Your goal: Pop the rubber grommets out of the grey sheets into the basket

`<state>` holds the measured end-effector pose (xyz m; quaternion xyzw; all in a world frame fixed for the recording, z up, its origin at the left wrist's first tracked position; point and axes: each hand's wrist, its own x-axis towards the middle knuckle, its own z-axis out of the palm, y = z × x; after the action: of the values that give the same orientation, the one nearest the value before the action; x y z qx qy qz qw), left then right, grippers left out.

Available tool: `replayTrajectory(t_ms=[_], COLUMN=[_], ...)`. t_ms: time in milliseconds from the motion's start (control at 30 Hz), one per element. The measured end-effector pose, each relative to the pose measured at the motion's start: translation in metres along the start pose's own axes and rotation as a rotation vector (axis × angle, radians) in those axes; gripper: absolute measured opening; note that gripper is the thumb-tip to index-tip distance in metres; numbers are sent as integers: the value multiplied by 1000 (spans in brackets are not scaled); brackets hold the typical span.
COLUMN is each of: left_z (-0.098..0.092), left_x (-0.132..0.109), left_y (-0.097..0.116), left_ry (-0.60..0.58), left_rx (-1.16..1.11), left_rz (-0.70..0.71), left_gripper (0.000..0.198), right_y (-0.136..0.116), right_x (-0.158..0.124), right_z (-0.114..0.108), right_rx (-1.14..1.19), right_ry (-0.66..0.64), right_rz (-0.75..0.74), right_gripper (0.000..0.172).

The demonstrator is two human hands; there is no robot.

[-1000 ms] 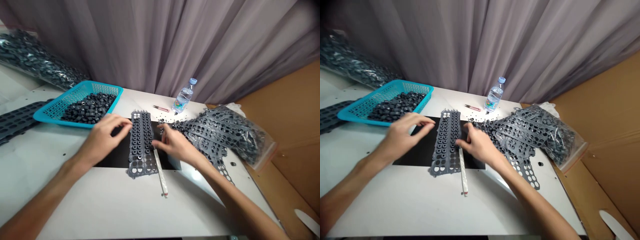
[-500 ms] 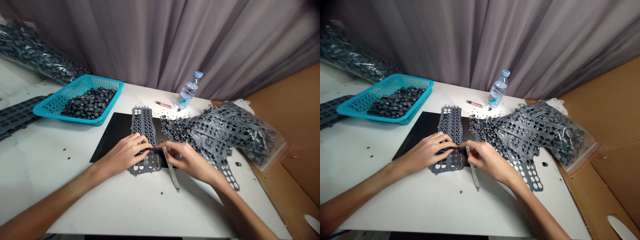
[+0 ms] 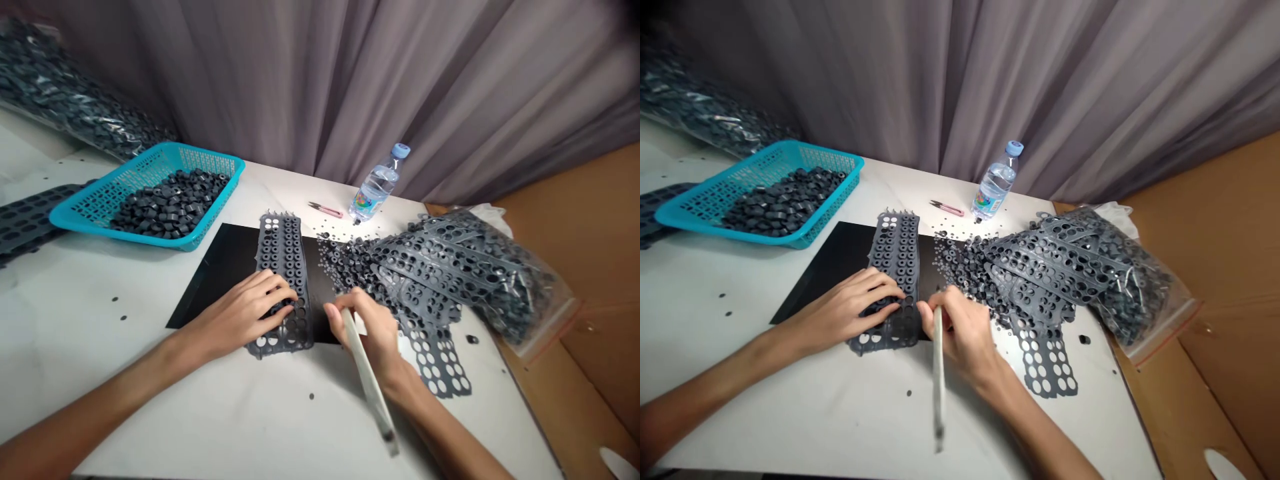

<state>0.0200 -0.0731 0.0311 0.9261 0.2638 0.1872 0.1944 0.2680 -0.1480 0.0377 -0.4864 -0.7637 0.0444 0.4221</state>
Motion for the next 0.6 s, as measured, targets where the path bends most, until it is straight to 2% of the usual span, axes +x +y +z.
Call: replayTrajectory(t_ms=[133, 233, 333, 400, 533, 600], left_z=[2, 3, 2, 2, 0, 0], left_x=[2, 1, 0, 0, 0, 0], left_y=[-1, -2, -2, 0, 2, 3], left_ry=[17, 2, -6, -4, -4, -11], left_rx=[-68, -91, -97, -91, -79, -79], left_rz=[-25, -24, -22, -30, -51, -65], left_gripper=[21, 22, 20, 19, 18, 17], right_y=[-7, -6, -6, -6, -6, -4], right_x=[0, 1, 1, 2, 2, 2], right_z=[11, 15, 19, 19, 17, 16], right_rx=[252, 428, 537, 535, 379, 434], right_ry=[-128, -141, -145, -194, -254, -264], right_rz=[279, 436, 568, 593, 480, 491], right_gripper=[18, 28, 20, 21, 21, 19])
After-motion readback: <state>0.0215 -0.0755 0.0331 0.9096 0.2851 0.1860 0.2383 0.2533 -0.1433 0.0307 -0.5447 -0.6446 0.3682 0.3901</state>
